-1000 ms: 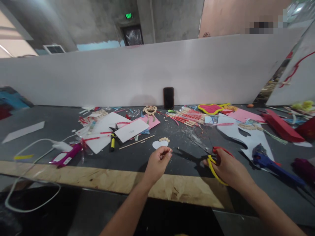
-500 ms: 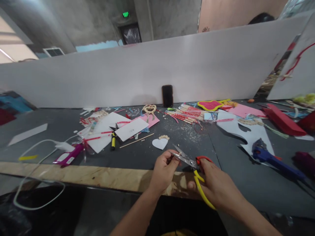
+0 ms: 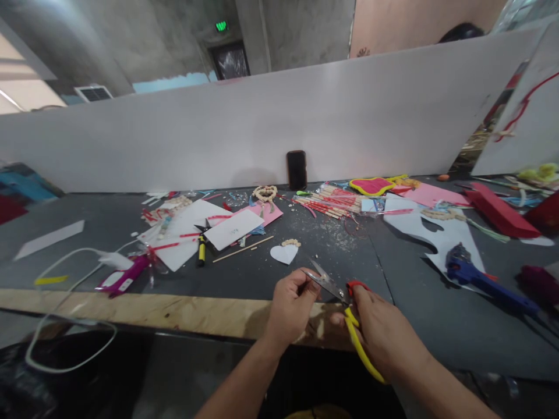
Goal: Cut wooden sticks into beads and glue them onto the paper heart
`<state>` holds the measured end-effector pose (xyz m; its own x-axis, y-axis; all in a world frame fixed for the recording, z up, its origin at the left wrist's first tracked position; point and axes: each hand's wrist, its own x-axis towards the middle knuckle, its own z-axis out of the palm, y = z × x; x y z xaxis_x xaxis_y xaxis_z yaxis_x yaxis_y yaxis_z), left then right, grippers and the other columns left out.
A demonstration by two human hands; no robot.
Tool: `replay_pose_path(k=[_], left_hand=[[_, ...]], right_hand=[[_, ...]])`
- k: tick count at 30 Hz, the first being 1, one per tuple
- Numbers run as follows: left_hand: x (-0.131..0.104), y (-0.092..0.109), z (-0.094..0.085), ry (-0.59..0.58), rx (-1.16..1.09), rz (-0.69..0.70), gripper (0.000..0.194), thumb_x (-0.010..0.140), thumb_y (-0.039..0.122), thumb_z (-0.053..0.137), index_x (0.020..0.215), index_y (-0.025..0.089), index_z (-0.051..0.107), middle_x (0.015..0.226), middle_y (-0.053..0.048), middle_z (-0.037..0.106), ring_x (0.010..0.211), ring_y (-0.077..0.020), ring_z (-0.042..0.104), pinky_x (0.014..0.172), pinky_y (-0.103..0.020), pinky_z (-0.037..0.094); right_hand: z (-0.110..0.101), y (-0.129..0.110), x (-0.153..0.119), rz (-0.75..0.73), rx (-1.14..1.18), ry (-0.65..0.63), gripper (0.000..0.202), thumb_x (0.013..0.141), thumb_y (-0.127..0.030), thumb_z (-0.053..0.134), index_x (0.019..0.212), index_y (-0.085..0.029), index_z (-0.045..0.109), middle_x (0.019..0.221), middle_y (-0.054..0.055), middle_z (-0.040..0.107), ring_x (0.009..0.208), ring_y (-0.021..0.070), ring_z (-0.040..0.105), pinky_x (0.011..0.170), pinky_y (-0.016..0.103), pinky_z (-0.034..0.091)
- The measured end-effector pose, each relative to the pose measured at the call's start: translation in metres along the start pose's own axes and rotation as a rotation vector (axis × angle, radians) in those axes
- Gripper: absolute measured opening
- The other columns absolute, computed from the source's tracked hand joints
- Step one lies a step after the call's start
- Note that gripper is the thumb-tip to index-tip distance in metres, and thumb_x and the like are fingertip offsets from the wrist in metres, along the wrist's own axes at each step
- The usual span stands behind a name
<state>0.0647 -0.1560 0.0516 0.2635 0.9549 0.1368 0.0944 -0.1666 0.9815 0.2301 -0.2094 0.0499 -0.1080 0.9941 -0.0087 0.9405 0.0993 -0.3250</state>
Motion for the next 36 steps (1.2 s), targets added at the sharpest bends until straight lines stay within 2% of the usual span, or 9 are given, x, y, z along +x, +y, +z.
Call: replay_pose_path(k=[4,9,15,20,24,27,31,36], left_hand=[[-0.001,0.000,0.001,0.050,0.049,0.003,0.018,0.082,0.028,0.049,0.072,0.015,0.057,0.058,0.002,0.053,0.057,-0.0117,0.050,0.057,-0.020,0.039],[-0.001,-0.005,0.004,0.072,0.023,-0.011,0.023,0.083,0.032,0.048,0.072,0.015,0.057,0.062,0.000,0.055,0.061,-0.0132,0.053,0.059,-0.021,0.041],[-0.002,-0.002,0.004,0.097,0.003,0.003,0.022,0.082,0.033,0.049,0.072,0.015,0.057,0.060,0.000,0.057,0.060,-0.0133,0.054,0.060,-0.022,0.041],[-0.002,0.000,0.000,-0.024,-0.079,-0.027,0.025,0.080,0.029,0.051,0.060,0.015,0.055,0.053,0.001,0.053,0.050,-0.0097,0.047,0.051,-0.020,0.036],[-0.003,0.001,-0.005,-0.126,-0.136,-0.105,0.023,0.079,0.026,0.053,0.060,0.014,0.055,0.048,0.002,0.052,0.041,-0.0057,0.036,0.044,-0.018,0.028],[-0.004,0.005,-0.005,-0.155,-0.148,-0.112,0.024,0.080,0.026,0.053,0.059,0.014,0.055,0.047,0.003,0.051,0.043,-0.0062,0.040,0.047,-0.018,0.031],[-0.004,0.005,-0.003,-0.096,-0.145,-0.117,0.025,0.081,0.028,0.053,0.060,0.014,0.056,0.053,0.001,0.054,0.048,-0.0072,0.046,0.050,-0.018,0.035],[-0.005,-0.002,0.002,-0.041,-0.070,-0.116,0.021,0.083,0.031,0.050,0.075,0.014,0.059,0.063,-0.002,0.061,0.059,-0.0113,0.056,0.056,-0.019,0.041]], right_hand=[[-0.004,-0.006,0.005,0.000,-0.095,-0.038,0.019,0.081,-0.023,0.038,0.096,-0.014,0.047,0.080,0.012,0.065,0.073,0.0226,0.061,0.060,0.029,0.036],[-0.004,-0.005,0.008,0.018,-0.143,-0.048,0.027,0.081,-0.026,0.039,0.103,-0.014,0.048,0.073,0.009,0.066,0.065,0.0220,0.062,0.053,0.027,0.032],[-0.003,0.003,0.004,-0.038,-0.023,0.057,0.036,0.075,-0.040,0.049,0.102,-0.016,0.046,0.091,0.012,0.063,0.077,0.0221,0.060,0.064,0.029,0.041],[-0.001,0.002,0.003,-0.072,0.037,0.058,0.050,0.067,-0.045,0.057,0.104,-0.013,0.043,0.096,0.015,0.059,0.090,0.0271,0.057,0.074,0.036,0.043],[0.004,0.000,0.000,-0.085,0.081,0.070,0.043,0.070,-0.039,0.056,0.102,-0.014,0.045,0.096,0.015,0.059,0.090,0.0268,0.056,0.074,0.036,0.042],[0.007,-0.001,0.001,-0.062,0.079,0.033,0.030,0.076,-0.027,0.047,0.102,-0.013,0.046,0.091,0.015,0.062,0.083,0.0234,0.058,0.071,0.033,0.041],[0.003,-0.001,0.005,-0.012,-0.018,-0.049,0.031,0.074,-0.014,0.040,0.104,-0.013,0.047,0.088,0.013,0.064,0.075,0.0207,0.060,0.065,0.029,0.038],[0.002,0.002,0.008,0.013,-0.065,-0.064,0.032,0.076,-0.019,0.042,0.107,-0.013,0.046,0.081,0.011,0.066,0.072,0.0229,0.061,0.060,0.028,0.035]])
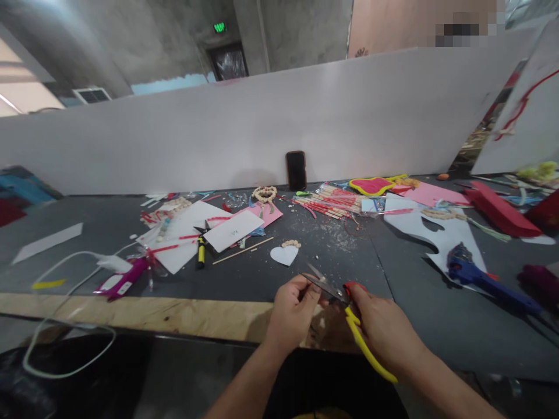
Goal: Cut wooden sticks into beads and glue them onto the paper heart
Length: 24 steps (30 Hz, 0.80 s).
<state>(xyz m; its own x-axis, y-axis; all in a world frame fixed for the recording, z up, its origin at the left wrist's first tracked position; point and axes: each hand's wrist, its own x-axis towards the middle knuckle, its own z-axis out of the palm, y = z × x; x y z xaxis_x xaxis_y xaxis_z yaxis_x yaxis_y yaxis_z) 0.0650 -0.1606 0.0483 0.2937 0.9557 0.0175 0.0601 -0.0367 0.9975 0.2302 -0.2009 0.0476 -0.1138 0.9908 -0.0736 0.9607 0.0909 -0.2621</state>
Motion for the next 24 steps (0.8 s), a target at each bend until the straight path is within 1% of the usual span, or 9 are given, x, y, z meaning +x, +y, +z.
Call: replay_pose_path(k=[3,6,8,12,14,16,20,22,24], left_hand=[[-0.002,-0.001,0.002,0.058,0.071,0.059,0.017,0.082,0.029,0.052,0.081,0.014,0.059,0.071,-0.004,0.065,0.068,-0.0145,0.061,0.062,-0.021,0.045],[-0.004,-0.001,0.002,0.118,0.139,0.118,0.017,0.083,0.027,0.050,0.080,0.015,0.061,0.070,-0.003,0.066,0.066,-0.0143,0.062,0.061,-0.020,0.045],[-0.005,-0.001,0.002,0.127,0.165,0.154,0.017,0.083,0.024,0.049,0.077,0.015,0.062,0.069,-0.002,0.065,0.065,-0.0138,0.061,0.061,-0.019,0.044],[-0.005,0.003,-0.001,0.070,0.170,0.182,0.023,0.082,0.019,0.048,0.064,0.015,0.063,0.067,-0.002,0.065,0.067,-0.0136,0.059,0.063,-0.019,0.042],[-0.004,0.005,-0.003,0.027,0.138,0.152,0.025,0.081,0.017,0.048,0.061,0.014,0.062,0.065,-0.003,0.064,0.066,-0.0136,0.058,0.062,-0.019,0.041],[-0.004,0.006,-0.005,-0.015,0.090,0.091,0.024,0.079,0.016,0.048,0.059,0.014,0.062,0.062,-0.002,0.062,0.061,-0.0122,0.055,0.058,-0.019,0.040],[-0.003,0.006,-0.008,-0.096,0.001,-0.028,0.020,0.076,0.013,0.049,0.060,0.014,0.060,0.054,0.000,0.059,0.045,-0.0072,0.043,0.047,-0.017,0.032],[-0.003,0.006,-0.008,-0.107,-0.022,-0.020,0.020,0.076,0.014,0.049,0.059,0.013,0.060,0.055,0.000,0.059,0.046,-0.0072,0.044,0.047,-0.017,0.032],[-0.002,0.007,-0.008,-0.097,-0.027,0.002,0.023,0.078,0.018,0.050,0.058,0.013,0.060,0.054,-0.001,0.058,0.049,-0.0082,0.047,0.048,-0.017,0.033]], right_hand=[[0.002,0.000,-0.001,-0.004,0.018,0.025,0.030,0.078,-0.023,0.042,0.106,-0.014,0.045,0.084,0.011,0.065,0.075,0.0232,0.061,0.061,0.028,0.037],[0.003,-0.001,-0.003,-0.026,0.065,0.041,0.028,0.080,-0.029,0.041,0.104,-0.015,0.043,0.088,0.011,0.064,0.076,0.0219,0.060,0.063,0.029,0.039],[0.002,-0.001,-0.004,-0.047,0.086,0.056,0.032,0.079,-0.035,0.044,0.104,-0.016,0.042,0.091,0.012,0.062,0.080,0.0225,0.060,0.066,0.031,0.041],[0.000,0.000,-0.004,-0.096,0.085,0.112,0.044,0.071,-0.041,0.053,0.103,-0.015,0.041,0.096,0.014,0.058,0.091,0.0260,0.056,0.073,0.035,0.043],[-0.001,0.000,-0.004,-0.123,0.064,0.140,0.045,0.069,-0.042,0.054,0.102,-0.014,0.041,0.098,0.016,0.057,0.093,0.0269,0.055,0.074,0.036,0.043],[-0.001,-0.001,-0.004,-0.136,0.053,0.144,0.045,0.069,-0.042,0.055,0.101,-0.014,0.042,0.098,0.016,0.056,0.092,0.0270,0.054,0.075,0.037,0.042],[0.000,-0.003,-0.005,-0.071,0.053,0.083,0.035,0.071,-0.037,0.052,0.097,-0.015,0.043,0.093,0.014,0.058,0.087,0.0262,0.055,0.071,0.035,0.042],[-0.001,-0.004,-0.004,-0.036,0.047,0.042,0.028,0.076,-0.032,0.045,0.098,-0.014,0.044,0.091,0.014,0.059,0.085,0.0258,0.056,0.070,0.035,0.041],[-0.003,-0.006,-0.003,-0.018,0.032,0.002,0.027,0.078,-0.027,0.042,0.101,-0.013,0.044,0.091,0.014,0.060,0.085,0.0258,0.057,0.071,0.035,0.040]])
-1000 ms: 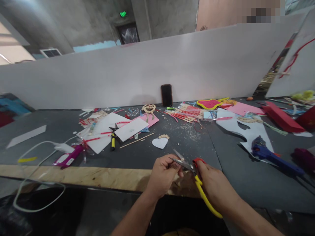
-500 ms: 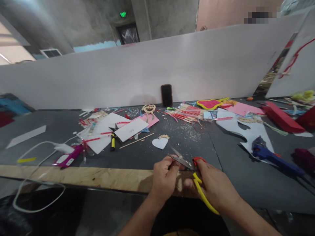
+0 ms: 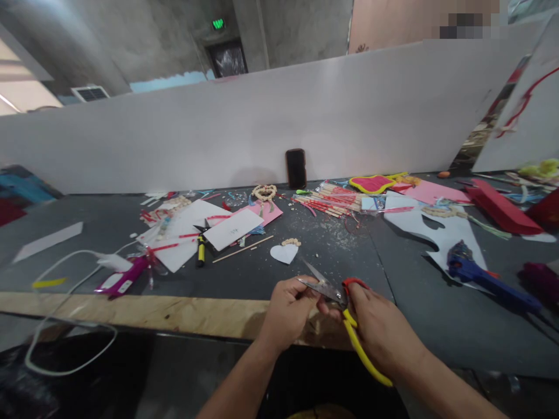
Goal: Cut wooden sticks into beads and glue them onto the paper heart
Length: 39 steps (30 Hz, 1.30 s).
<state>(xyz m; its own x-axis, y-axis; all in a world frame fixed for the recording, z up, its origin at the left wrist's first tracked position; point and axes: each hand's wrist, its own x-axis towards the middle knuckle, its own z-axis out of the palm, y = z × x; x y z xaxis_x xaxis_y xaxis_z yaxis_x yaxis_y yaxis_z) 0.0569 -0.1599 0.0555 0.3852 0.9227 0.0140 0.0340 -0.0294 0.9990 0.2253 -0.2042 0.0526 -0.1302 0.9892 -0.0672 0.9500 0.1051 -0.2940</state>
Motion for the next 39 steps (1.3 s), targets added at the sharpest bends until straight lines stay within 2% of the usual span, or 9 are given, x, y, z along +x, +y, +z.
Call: replay_pose_path(k=[4,7,12,17,21,24,31,36,39], left_hand=[[0.002,-0.002,0.002,0.057,0.102,0.001,0.030,0.082,0.025,0.048,0.056,0.014,0.058,0.054,-0.001,0.056,0.053,-0.0099,0.049,0.050,-0.018,0.033],[0.004,-0.008,0.005,0.134,0.198,0.032,0.032,0.083,0.027,0.046,0.055,0.014,0.055,0.054,-0.001,0.055,0.052,-0.0099,0.047,0.050,-0.019,0.033],[0.009,-0.006,0.006,0.210,0.230,0.111,0.033,0.085,0.031,0.043,0.056,0.016,0.049,0.049,0.003,0.047,0.048,-0.0090,0.044,0.048,-0.019,0.032],[0.015,-0.005,0.003,0.194,0.176,0.083,0.029,0.084,0.031,0.045,0.062,0.015,0.054,0.051,0.002,0.052,0.050,-0.0095,0.047,0.051,-0.019,0.035],[0.018,-0.017,0.002,0.200,-0.015,0.004,0.019,0.082,0.033,0.050,0.078,0.015,0.057,0.059,0.001,0.058,0.049,-0.0085,0.047,0.049,-0.019,0.034],[0.018,-0.022,0.003,0.187,-0.102,-0.004,0.021,0.081,0.035,0.053,0.079,0.014,0.057,0.061,0.000,0.059,0.046,-0.0073,0.045,0.045,-0.018,0.031],[0.014,-0.021,0.007,0.139,-0.229,-0.070,0.027,0.077,0.040,0.057,0.076,0.013,0.057,0.051,0.001,0.058,0.036,-0.0038,0.032,0.038,-0.017,0.022],[0.010,-0.015,0.005,0.089,-0.124,-0.017,0.030,0.078,0.041,0.056,0.067,0.013,0.057,0.050,0.000,0.057,0.038,-0.0045,0.033,0.039,-0.018,0.024],[0.007,-0.007,0.004,0.062,-0.001,0.022,0.031,0.080,0.036,0.053,0.061,0.013,0.058,0.053,-0.001,0.057,0.042,-0.0061,0.038,0.043,-0.018,0.028]], right_hand=[[-0.005,-0.002,0.004,0.043,-0.020,-0.086,0.029,0.076,-0.020,0.042,0.104,-0.014,0.045,0.095,0.014,0.063,0.087,0.0251,0.059,0.072,0.032,0.037],[-0.004,-0.002,0.006,0.066,-0.012,-0.115,0.030,0.077,-0.019,0.040,0.106,-0.015,0.045,0.090,0.013,0.065,0.081,0.0244,0.061,0.066,0.030,0.036],[-0.006,-0.003,0.010,0.050,0.013,-0.154,0.019,0.080,-0.024,0.042,0.095,-0.017,0.050,0.083,0.011,0.067,0.074,0.0225,0.062,0.057,0.026,0.032],[-0.015,-0.004,0.013,0.007,0.059,-0.142,0.026,0.086,-0.038,0.036,0.091,-0.019,0.053,0.082,0.009,0.067,0.072,0.0185,0.062,0.058,0.025,0.034],[-0.012,0.001,0.013,0.021,0.002,-0.008,0.034,0.086,-0.045,0.034,0.098,-0.017,0.050,0.082,0.010,0.066,0.073,0.0224,0.062,0.057,0.027,0.034],[-0.007,0.004,0.010,-0.001,-0.046,0.040,0.034,0.086,-0.043,0.035,0.102,-0.016,0.048,0.087,0.011,0.065,0.076,0.0232,0.062,0.058,0.029,0.036],[-0.005,0.006,0.008,-0.044,0.033,0.095,0.039,0.074,-0.045,0.051,0.099,-0.015,0.046,0.096,0.014,0.060,0.087,0.0247,0.058,0.069,0.033,0.042],[0.001,0.005,0.004,-0.088,0.098,0.106,0.046,0.070,-0.044,0.055,0.103,-0.015,0.043,0.101,0.015,0.058,0.098,0.0265,0.054,0.075,0.035,0.043],[0.004,0.002,0.002,-0.029,0.074,0.067,0.037,0.074,-0.037,0.050,0.104,-0.014,0.044,0.099,0.015,0.059,0.094,0.0261,0.056,0.073,0.035,0.042]])
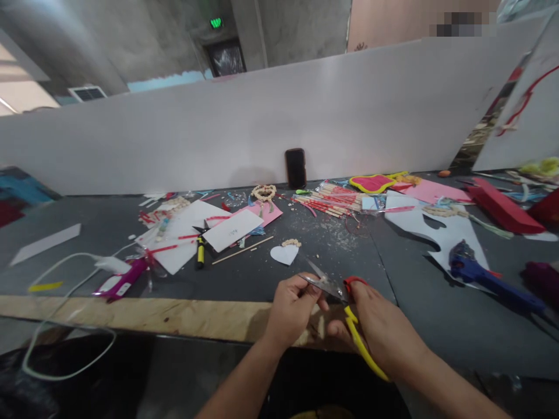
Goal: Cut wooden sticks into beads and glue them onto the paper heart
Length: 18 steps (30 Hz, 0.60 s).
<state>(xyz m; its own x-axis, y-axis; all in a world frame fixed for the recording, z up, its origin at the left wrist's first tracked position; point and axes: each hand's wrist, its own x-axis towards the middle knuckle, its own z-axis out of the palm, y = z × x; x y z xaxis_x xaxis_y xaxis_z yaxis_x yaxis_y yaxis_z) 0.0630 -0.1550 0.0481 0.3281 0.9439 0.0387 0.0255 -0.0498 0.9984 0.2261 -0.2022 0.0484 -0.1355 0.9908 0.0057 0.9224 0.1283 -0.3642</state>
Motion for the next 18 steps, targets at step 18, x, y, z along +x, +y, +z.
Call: replay_pose_path(k=[18], left_hand=[[0.009,-0.006,0.009,0.157,0.033,0.026,0.030,0.082,0.036,0.048,0.061,0.016,0.051,0.049,0.003,0.048,0.047,-0.0093,0.045,0.049,-0.020,0.034]], right_hand=[[-0.022,-0.007,0.014,0.083,0.122,-0.208,0.033,0.085,-0.045,0.037,0.089,-0.019,0.057,0.076,0.009,0.065,0.070,0.0192,0.061,0.061,0.027,0.038]])
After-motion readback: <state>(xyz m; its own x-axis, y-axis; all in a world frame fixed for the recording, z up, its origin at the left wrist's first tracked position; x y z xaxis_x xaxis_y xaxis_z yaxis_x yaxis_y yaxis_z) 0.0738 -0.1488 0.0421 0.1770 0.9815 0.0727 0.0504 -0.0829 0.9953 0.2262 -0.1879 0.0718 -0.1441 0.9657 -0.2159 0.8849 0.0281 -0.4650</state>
